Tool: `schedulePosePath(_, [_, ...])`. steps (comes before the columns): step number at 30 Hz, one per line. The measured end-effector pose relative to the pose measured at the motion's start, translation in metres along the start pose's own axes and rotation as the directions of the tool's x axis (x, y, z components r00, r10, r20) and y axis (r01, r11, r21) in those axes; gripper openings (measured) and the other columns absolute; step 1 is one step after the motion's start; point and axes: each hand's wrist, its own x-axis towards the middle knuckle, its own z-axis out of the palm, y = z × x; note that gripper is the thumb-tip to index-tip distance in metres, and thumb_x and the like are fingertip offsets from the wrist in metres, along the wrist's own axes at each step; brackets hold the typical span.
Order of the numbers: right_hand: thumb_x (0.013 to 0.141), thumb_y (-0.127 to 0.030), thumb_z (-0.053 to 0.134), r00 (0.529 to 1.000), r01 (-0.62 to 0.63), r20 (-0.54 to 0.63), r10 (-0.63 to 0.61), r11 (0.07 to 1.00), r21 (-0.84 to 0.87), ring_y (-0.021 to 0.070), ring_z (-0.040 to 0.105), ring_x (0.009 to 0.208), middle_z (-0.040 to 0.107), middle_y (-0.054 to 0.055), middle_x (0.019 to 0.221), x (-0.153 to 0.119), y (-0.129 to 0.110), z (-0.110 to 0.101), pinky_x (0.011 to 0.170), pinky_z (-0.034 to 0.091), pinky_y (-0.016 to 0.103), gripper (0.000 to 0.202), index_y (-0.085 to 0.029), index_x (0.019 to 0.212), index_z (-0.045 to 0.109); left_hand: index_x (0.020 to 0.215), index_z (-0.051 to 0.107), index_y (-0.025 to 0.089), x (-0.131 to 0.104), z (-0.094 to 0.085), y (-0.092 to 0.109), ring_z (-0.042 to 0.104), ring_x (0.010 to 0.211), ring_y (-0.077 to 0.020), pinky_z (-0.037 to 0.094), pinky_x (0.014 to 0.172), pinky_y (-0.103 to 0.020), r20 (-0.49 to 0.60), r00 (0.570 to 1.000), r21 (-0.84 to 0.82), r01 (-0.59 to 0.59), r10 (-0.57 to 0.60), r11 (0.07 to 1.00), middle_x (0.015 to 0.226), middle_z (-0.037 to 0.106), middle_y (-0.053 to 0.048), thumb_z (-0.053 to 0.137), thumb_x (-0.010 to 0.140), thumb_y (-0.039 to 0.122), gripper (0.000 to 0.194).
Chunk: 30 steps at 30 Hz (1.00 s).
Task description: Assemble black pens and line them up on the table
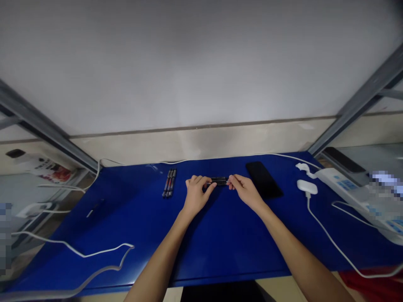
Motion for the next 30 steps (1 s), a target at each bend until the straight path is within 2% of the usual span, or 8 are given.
schedulePosePath(5, [0.090, -0.051, 0.053, 0.998, -0.018, 0.061, 0.020, 0.999, -0.030, 0.0139, 0.053, 0.056, 0.061, 0.001, 0.066, -0.0006, -0.0015, -0.0006, 0.053, 0.040, 0.027, 0.038, -0.019, 0.071, 0.061, 0.091, 0.066, 0.024, -0.0006, 0.0005, 0.0012, 0.052, 0.085, -0.0200, 0.031, 0.083, -0.036, 0.005, 1.000, -0.019, -0.002, 0.002, 1.000, 0.078, 0.063, -0.002, 0.054, 0.093, 0.045, 0.024])
schedulePosePath(7, [0.089, -0.048, 0.056, 0.999, -0.013, 0.040, 0.013, 1.000, -0.011, 0.0143, 0.054, 0.058, 0.064, 0.001, 0.070, 0.0003, -0.0007, -0.0015, 0.056, 0.041, 0.027, 0.032, -0.020, 0.077, 0.063, 0.091, 0.066, 0.024, 0.0002, 0.0001, 0.0002, 0.052, 0.085, -0.0198, 0.031, 0.083, -0.036, -0.013, 1.000, -0.032, 0.006, -0.007, 0.999, 0.079, 0.064, -0.001, 0.053, 0.093, 0.044, 0.024])
schedulePosePath(10, [0.086, -0.044, 0.061, 1.000, 0.003, -0.009, -0.002, 1.000, 0.026, 0.0171, 0.061, 0.071, 0.068, 0.003, 0.081, 0.0021, 0.0021, -0.0029, 0.067, 0.047, 0.030, 0.025, -0.020, 0.088, 0.067, 0.090, 0.066, 0.024, 0.0022, -0.0015, -0.0019, 0.054, 0.085, -0.0194, 0.031, 0.082, -0.035, -0.051, 0.998, -0.064, 0.044, -0.047, 0.997, 0.080, 0.065, -0.001, 0.051, 0.095, 0.041, 0.023])
schedulePosePath(13, [0.085, -0.044, 0.063, 0.999, -0.013, -0.039, 0.015, 0.999, 0.049, 0.0184, 0.063, 0.076, 0.069, 0.004, 0.085, 0.0027, 0.0035, -0.0049, 0.072, 0.048, 0.032, 0.025, -0.021, 0.091, 0.068, 0.088, 0.066, 0.024, 0.0044, -0.0037, -0.0032, 0.055, 0.084, -0.0191, 0.031, 0.080, -0.035, -0.078, 0.993, -0.095, 0.085, -0.092, 0.992, 0.079, 0.067, 0.000, 0.051, 0.095, 0.040, 0.023])
schedulePosePath(19, [0.091, -0.051, 0.053, 0.999, -0.039, 0.010, 0.039, 0.998, 0.055, 0.0166, 0.060, 0.064, 0.063, 0.002, 0.064, 0.0001, -0.0006, -0.0062, 0.066, 0.046, 0.031, 0.040, -0.019, 0.072, 0.068, 0.086, 0.067, 0.024, 0.0051, -0.0065, -0.0035, 0.056, 0.082, -0.0182, 0.032, 0.080, -0.034, -0.066, 0.994, -0.119, 0.077, -0.085, 0.990, 0.080, 0.068, 0.001, 0.053, 0.094, 0.041, 0.023])
schedulePosePath(27, [0.085, -0.044, 0.064, 1.000, -0.013, -0.001, 0.013, 0.998, 0.059, 0.0183, 0.063, 0.074, 0.069, 0.003, 0.082, 0.0010, 0.0011, -0.0038, 0.070, 0.047, 0.030, 0.024, -0.021, 0.089, 0.070, 0.092, 0.066, 0.024, 0.0036, -0.0005, -0.0075, 0.053, 0.087, -0.0192, 0.031, 0.081, -0.034, -0.042, 0.998, -0.073, 0.032, -0.036, 0.997, 0.090, 0.069, -0.001, 0.047, 0.097, 0.039, 0.025])
schedulePosePath(30, [0.088, -0.047, 0.060, 1.000, -0.012, 0.010, 0.012, 1.000, 0.026, 0.0178, 0.061, 0.069, 0.067, 0.003, 0.073, 0.0002, -0.0006, -0.0048, 0.066, 0.045, 0.030, 0.030, -0.020, 0.081, 0.071, 0.093, 0.067, 0.024, 0.0033, 0.0004, -0.0075, 0.053, 0.088, -0.0193, 0.030, 0.081, -0.034, -0.032, 0.999, -0.067, 0.025, -0.028, 0.997, 0.090, 0.069, -0.001, 0.047, 0.098, 0.038, 0.025])
